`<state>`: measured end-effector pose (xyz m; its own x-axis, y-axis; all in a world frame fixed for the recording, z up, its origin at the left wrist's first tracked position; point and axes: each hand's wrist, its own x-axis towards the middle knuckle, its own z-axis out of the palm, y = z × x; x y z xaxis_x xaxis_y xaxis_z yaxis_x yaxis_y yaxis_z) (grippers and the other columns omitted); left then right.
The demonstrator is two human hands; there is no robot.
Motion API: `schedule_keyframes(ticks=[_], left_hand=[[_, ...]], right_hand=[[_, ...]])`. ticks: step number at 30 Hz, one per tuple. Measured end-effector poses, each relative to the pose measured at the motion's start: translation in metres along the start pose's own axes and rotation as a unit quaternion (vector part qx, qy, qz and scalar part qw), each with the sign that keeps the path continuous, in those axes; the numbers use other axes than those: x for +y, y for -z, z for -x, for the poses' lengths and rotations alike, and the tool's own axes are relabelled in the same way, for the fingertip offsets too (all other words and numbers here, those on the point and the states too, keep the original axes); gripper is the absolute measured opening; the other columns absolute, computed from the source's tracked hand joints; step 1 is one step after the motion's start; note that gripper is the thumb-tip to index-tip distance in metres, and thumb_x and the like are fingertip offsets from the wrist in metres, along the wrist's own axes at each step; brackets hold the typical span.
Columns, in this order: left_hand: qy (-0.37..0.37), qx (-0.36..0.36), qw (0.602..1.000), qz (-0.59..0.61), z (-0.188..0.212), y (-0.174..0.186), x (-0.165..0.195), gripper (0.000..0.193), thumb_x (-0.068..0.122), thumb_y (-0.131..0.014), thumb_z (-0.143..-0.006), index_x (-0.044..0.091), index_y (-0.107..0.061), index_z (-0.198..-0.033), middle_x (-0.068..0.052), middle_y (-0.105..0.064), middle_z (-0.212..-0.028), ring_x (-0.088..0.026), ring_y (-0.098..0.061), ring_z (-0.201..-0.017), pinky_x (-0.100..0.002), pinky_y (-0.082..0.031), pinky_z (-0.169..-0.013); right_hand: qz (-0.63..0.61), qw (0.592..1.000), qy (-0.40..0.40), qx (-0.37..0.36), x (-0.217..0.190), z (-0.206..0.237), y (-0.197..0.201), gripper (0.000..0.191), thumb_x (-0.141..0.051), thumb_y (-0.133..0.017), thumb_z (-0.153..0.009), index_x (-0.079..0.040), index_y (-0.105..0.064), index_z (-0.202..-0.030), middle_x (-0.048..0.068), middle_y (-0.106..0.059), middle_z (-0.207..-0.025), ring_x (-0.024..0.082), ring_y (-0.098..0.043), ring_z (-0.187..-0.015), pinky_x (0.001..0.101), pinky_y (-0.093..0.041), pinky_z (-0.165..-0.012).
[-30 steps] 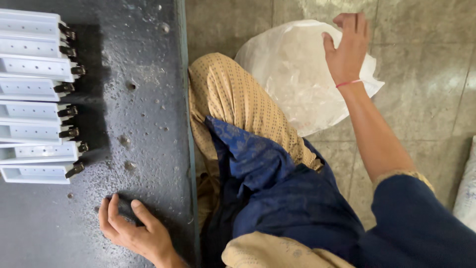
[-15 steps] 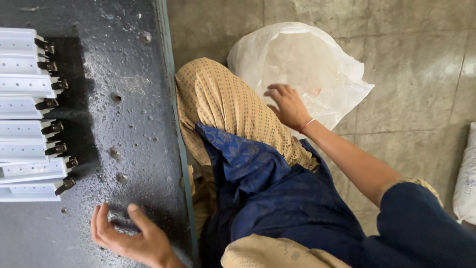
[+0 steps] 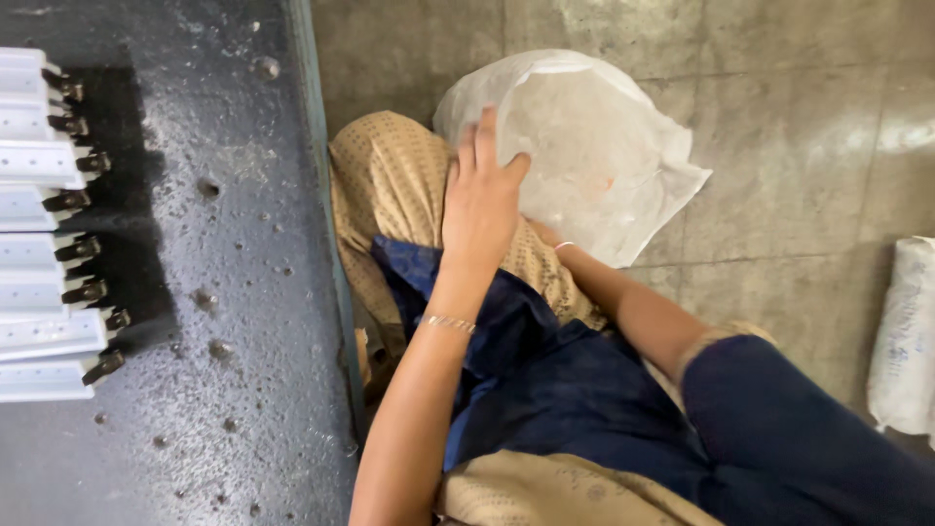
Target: The person sits on the floor and wraps individual white plastic parts in clear plastic bags. They pick up a part, place it on a bag, fold the bag around it, and set the wrapped item aside. The process is repeated for several parts.
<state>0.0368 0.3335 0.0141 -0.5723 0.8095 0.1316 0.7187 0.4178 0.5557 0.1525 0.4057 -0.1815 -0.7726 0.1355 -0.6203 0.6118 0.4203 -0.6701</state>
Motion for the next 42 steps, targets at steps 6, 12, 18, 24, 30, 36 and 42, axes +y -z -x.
schedule_keyframes(ticks=[6,12,18,24,30,36,42], left_hand=[[0.055,-0.15,0.941,-0.299,-0.015,-0.076,-0.028,0.025,0.025,-0.057,-0.092,0.016,-0.078,-0.103,-0.027,-0.048,-0.15,-0.041,-0.057,-0.122,-0.05,-0.04,-0.105],[0.108,-0.196,0.947,-0.232,-0.031,-0.108,-0.049,0.03,0.021,-0.054,-0.093,0.013,-0.072,-0.116,-0.024,-0.05,-0.148,-0.037,-0.069,-0.1,-0.055,-0.042,-0.098],[0.131,-0.201,0.937,-0.256,-0.035,-0.109,-0.046,0.041,0.02,-0.053,-0.094,0.005,-0.061,-0.131,-0.021,-0.046,-0.153,-0.032,-0.069,-0.106,-0.052,-0.043,-0.1],[0.18,-0.176,0.902,-0.35,-0.039,-0.104,-0.039,0.056,0.024,-0.055,-0.092,0.003,-0.051,-0.143,-0.023,-0.042,-0.152,-0.029,-0.067,-0.107,-0.044,-0.041,-0.102],[0.154,-0.184,0.913,-0.329,-0.041,-0.102,-0.039,0.053,0.023,-0.057,-0.096,0.009,-0.052,-0.147,-0.017,-0.042,-0.154,-0.032,-0.065,-0.111,-0.046,-0.044,-0.099],[0.09,-0.114,0.954,-0.261,-0.048,-0.102,-0.045,0.05,0.017,-0.06,-0.088,0.023,-0.056,-0.138,-0.014,-0.035,-0.158,-0.033,-0.056,-0.124,-0.052,-0.047,-0.094],[0.105,-0.108,0.979,-0.14,-0.063,-0.107,-0.054,0.054,0.004,-0.059,-0.09,0.016,-0.054,-0.142,-0.007,-0.029,-0.165,-0.031,-0.057,-0.12,-0.044,-0.054,-0.088]], right_hand=[[0.041,0.995,0.031,-0.087,-0.002,0.005,0.014,0.032,-0.024,-0.057,-0.099,-0.011,-0.066,-0.127,0.019,-0.065,-0.13,0.037,-0.062,-0.119,0.045,-0.048,-0.103],[0.23,0.971,0.053,-0.045,-0.015,0.003,0.089,0.028,-0.012,-0.057,-0.093,-0.012,-0.074,-0.115,0.018,-0.073,-0.12,0.037,-0.067,-0.113,0.0464,-0.051,-0.1],[0.385,0.866,0.118,0.297,-0.004,-0.008,0.15,0.021,-0.007,-0.069,-0.063,-0.019,-0.078,-0.078,0.016,-0.064,-0.134,0.036,-0.057,-0.124,0.0454,-0.047,-0.102],[-0.096,0.983,-0.018,0.156,-0.005,-0.031,0.152,0.026,-0.021,-0.068,-0.092,-0.015,-0.073,-0.117,0.004,-0.072,-0.121,0.02,-0.064,-0.116,0.0356,-0.048,-0.102],[-0.362,0.913,-0.027,0.187,0.002,-0.017,0.174,0.021,-0.015,-0.072,-0.096,-0.004,-0.071,-0.114,-0.001,-0.067,-0.113,0.01,-0.062,-0.104,0.0258,-0.053,-0.093],[-0.42,0.89,-0.078,0.159,0.013,-0.003,0.163,0.022,-0.008,-0.066,-0.098,-0.006,-0.065,-0.12,-0.002,-0.067,-0.102,0.007,-0.059,-0.081,0.0236,-0.051,-0.07],[-0.467,0.87,-0.044,0.153,0.026,0.016,0.161,0.028,-0.007,-0.055,-0.097,-0.008,-0.069,-0.122,-0.003,-0.07,-0.099,0.005,-0.061,-0.075,0.0207,-0.05,-0.066]])
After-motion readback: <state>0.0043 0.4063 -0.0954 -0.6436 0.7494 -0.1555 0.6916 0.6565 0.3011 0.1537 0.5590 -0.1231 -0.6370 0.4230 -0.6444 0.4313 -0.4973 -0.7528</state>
